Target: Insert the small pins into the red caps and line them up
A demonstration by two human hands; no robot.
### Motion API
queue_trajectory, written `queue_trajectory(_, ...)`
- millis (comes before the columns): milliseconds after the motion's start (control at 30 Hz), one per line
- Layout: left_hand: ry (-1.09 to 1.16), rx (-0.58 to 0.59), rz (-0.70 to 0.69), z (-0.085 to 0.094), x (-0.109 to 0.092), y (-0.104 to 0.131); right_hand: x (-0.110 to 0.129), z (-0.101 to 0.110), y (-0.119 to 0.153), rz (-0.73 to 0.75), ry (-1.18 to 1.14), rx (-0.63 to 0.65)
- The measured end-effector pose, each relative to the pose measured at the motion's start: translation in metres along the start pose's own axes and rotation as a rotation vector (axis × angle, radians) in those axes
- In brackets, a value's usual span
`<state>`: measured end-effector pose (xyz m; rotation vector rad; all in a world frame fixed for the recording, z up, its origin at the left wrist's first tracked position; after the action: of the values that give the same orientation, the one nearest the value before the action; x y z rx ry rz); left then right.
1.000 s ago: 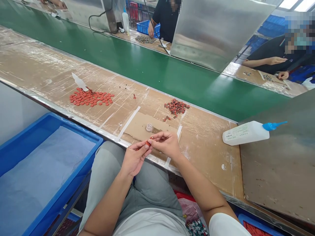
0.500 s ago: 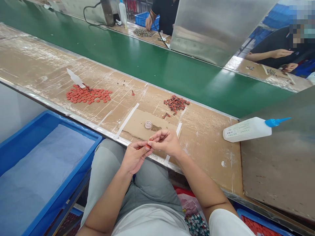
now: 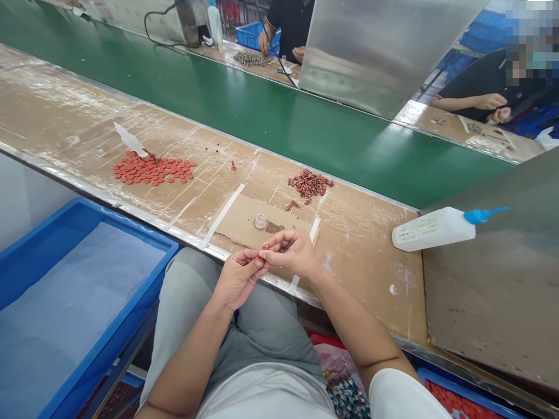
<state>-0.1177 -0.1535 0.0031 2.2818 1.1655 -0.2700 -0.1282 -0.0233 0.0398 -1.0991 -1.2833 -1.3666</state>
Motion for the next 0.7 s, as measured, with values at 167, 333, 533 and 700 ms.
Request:
queue_trajectory(167,0.031,-0.003,-0.023,0.0,0.0,-0.004,-0.001,0.003,0.002,0.045,-0.009,-0.067)
queue_trajectory(333,0.048,0.025,-0.014,-0.001,0.0,-0.005,0.002,0.001,0.005,0.084,-0.002,-0.078)
queue_trajectory(533,0.078,0.036,-0.029,-0.002,-0.005,-0.006,0.013,0.002,0.008,0.141,-0.007,-0.149)
queue_trajectory(700,0.099,0.028,-0.02,-0.001,-0.003,-0.006,0.012,-0.002,0.01,0.12,-0.011,-0.153)
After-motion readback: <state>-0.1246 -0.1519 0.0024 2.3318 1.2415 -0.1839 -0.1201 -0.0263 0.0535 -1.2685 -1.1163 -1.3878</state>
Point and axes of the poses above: each hand's wrist, its own y-axis away from the middle knuckle, its own z-axis out of the back of the hand, x = y × z, the point moved 6 cm from there along -y, towards the middle knuckle, and after that the axes turned 11 degrees about y, right-handed, at the moved point
